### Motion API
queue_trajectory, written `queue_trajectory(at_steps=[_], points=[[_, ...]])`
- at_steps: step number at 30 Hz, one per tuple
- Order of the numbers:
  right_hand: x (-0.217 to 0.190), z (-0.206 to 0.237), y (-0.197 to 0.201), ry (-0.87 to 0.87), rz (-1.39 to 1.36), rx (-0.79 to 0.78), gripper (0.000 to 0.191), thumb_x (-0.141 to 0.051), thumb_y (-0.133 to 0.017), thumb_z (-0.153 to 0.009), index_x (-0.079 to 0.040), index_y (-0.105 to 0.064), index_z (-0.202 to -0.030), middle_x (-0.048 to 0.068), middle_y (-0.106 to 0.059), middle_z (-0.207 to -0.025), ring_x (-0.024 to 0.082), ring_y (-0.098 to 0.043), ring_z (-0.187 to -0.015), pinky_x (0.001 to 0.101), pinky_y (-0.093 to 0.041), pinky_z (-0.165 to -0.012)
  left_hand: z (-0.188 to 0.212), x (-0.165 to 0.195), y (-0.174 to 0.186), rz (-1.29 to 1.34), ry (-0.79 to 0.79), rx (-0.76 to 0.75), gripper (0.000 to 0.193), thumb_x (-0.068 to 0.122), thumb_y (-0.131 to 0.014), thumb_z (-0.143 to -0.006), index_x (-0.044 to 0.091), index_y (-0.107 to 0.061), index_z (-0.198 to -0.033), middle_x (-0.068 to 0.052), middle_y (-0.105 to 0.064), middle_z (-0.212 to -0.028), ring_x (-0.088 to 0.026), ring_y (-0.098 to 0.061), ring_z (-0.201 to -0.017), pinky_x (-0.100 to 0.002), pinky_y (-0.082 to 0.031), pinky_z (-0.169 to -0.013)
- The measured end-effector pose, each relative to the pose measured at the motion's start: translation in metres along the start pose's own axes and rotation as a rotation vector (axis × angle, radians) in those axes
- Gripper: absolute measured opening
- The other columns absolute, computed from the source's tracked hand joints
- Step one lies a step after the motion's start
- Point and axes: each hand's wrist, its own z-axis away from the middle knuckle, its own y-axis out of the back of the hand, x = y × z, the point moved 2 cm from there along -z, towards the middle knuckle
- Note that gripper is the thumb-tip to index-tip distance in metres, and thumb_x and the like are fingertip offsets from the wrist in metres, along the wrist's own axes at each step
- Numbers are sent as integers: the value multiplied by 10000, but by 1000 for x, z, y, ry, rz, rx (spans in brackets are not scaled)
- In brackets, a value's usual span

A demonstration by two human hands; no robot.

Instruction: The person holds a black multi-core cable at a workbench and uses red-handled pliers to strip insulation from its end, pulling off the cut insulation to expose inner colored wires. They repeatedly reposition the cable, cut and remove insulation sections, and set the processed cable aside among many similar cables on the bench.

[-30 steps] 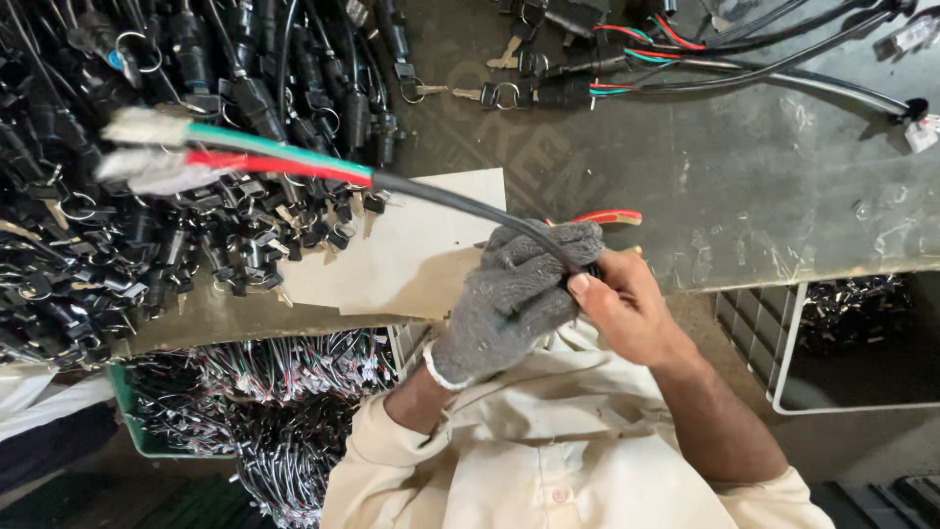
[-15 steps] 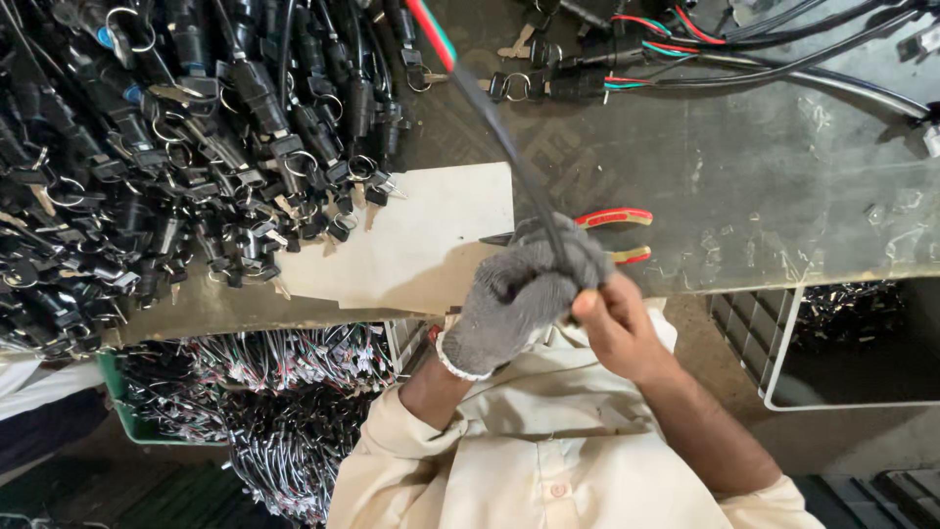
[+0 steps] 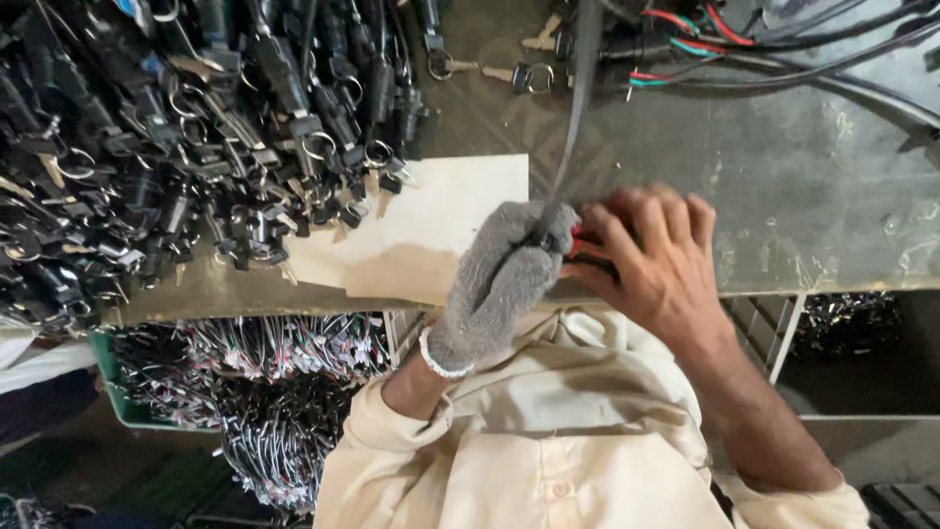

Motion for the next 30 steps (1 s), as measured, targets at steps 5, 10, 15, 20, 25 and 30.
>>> queue_trajectory(at_steps=[5, 10, 15, 20, 25, 30], points=[[20, 18, -17, -195, -303, 69, 515, -400, -765, -951, -50, -576, -1277, 126, -566, -1256, 293, -545, -1093, 443, -350, -999, 1, 16, -5, -158, -65, -54, 238, 112, -565, -1129, 12, -549, -1344, -12, -595, -1141, -70, -538, -957, -215, -499, -860], [36, 24, -8, -517, -1528, 31, 277, -296, -679, -933, -86, -634, -1107, 80, -663, -1109, 176, -582, -933, 279, -455, -804, 0, 24, -19, -362, -80, -157, 383, 97, -656, -1061, 36, -505, -1407, -15, -600, -1082, -62, -578, -874, -222, -547, -825], [21, 6, 6, -119, -481, 61, 462, -76, -713, -669, -35, -666, -1127, 133, -711, -1075, 331, -657, -900, 387, -514, -783, 4, 23, -32, -388, -180, -167, 636, 70, -688, -1052, 17, -319, -1567, -93, -579, -1344, -110, -603, -1025, -276, -543, -965], [12, -6, 9, -47, -286, 80, 371, -287, -873, -776, -62, -600, -886, 78, -656, -877, 299, -663, -805, 403, -511, -708, 10, 24, -29, -378, -163, -249, 688, 53, -676, -1065, 20, -231, -1588, -161, -482, -1498, -230, -580, -1347, -339, -485, -1164], [13, -12, 10, -22, -247, 119, 389, -325, -924, -820, -106, -604, -789, 21, -642, -785, 253, -665, -729, 391, -483, -606, 11, 31, -18, -315, 32, -282, 687, 57, -688, -1057, 31, -270, -1602, -176, -509, -1537, -259, -602, -1341, -350, -503, -1153], [17, -14, 9, 1, -417, 46, 340, -203, -831, -757, -83, -616, -992, 75, -666, -1002, 314, -665, -918, 421, -523, -722, 12, 35, -12, -499, -78, -195, 669, 57, -718, -1028, 41, -334, -1575, -192, -539, -1519, -284, -631, -1296, -351, -524, -1113]])
